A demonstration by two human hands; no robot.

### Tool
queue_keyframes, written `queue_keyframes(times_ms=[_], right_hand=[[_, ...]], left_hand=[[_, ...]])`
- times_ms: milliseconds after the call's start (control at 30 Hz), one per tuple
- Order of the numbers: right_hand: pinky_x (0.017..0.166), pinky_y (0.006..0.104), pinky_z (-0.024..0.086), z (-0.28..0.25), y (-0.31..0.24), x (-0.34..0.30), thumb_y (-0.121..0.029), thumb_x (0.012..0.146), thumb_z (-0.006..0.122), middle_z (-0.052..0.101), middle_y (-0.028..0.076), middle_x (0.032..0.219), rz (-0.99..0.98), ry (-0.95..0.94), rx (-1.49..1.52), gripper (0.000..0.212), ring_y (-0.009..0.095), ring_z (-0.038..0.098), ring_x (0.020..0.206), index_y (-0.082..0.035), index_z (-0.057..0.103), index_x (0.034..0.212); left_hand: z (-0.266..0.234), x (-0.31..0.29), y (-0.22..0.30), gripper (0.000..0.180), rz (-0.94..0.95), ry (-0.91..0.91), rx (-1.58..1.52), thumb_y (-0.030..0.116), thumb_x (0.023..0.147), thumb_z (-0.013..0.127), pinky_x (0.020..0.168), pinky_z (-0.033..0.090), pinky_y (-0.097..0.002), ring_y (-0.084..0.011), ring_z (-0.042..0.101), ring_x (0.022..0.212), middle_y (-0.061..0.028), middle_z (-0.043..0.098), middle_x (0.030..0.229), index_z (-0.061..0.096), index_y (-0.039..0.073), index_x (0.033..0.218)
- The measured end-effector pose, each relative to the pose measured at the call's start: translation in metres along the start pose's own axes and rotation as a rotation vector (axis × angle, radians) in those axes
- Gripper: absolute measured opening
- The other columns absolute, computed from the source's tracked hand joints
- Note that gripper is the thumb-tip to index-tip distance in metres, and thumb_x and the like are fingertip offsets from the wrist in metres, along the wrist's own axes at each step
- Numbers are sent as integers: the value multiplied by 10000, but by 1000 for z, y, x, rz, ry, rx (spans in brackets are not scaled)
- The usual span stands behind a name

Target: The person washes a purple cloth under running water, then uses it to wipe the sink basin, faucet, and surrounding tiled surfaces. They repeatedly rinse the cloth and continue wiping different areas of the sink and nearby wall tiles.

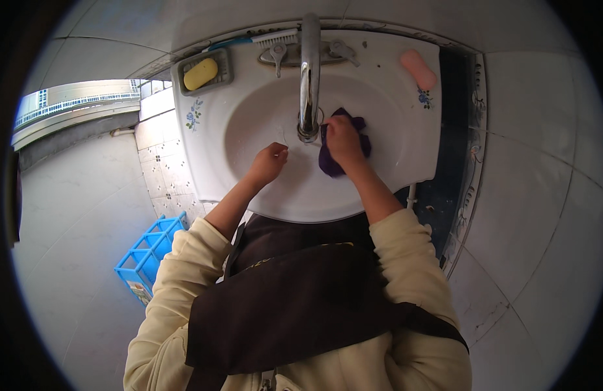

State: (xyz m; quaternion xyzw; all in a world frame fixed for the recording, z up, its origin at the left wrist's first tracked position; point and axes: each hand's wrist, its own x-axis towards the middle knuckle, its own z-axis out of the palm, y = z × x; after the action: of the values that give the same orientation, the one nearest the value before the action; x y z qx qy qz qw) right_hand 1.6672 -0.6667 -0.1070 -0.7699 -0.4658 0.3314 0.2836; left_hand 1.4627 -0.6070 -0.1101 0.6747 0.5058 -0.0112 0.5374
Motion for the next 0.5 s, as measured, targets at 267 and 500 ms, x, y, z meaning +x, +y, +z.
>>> queue_keyframes(times_ms=[267,500], right_hand=[[910,359,359,26,-1,17,-96,779,515,477,153,1099,-215,428,-87,328,321,445,1046,-41,459,1097],[910,408,363,91,-57,24,-215,648,672,347,196,1236,51,-61,-247,553,370,408,1067,-19,444,1112]], left_hand=[[-22,-13,0,257,-84,-5,-71,192,852,463,703,470,-302,-206,623,771,-146,616,851,537,-7,997],[-41,-28,2,268,-124,-25,-162,184,850,459,719,465,-297,-212,620,793,-166,608,866,530,-14,1016]])
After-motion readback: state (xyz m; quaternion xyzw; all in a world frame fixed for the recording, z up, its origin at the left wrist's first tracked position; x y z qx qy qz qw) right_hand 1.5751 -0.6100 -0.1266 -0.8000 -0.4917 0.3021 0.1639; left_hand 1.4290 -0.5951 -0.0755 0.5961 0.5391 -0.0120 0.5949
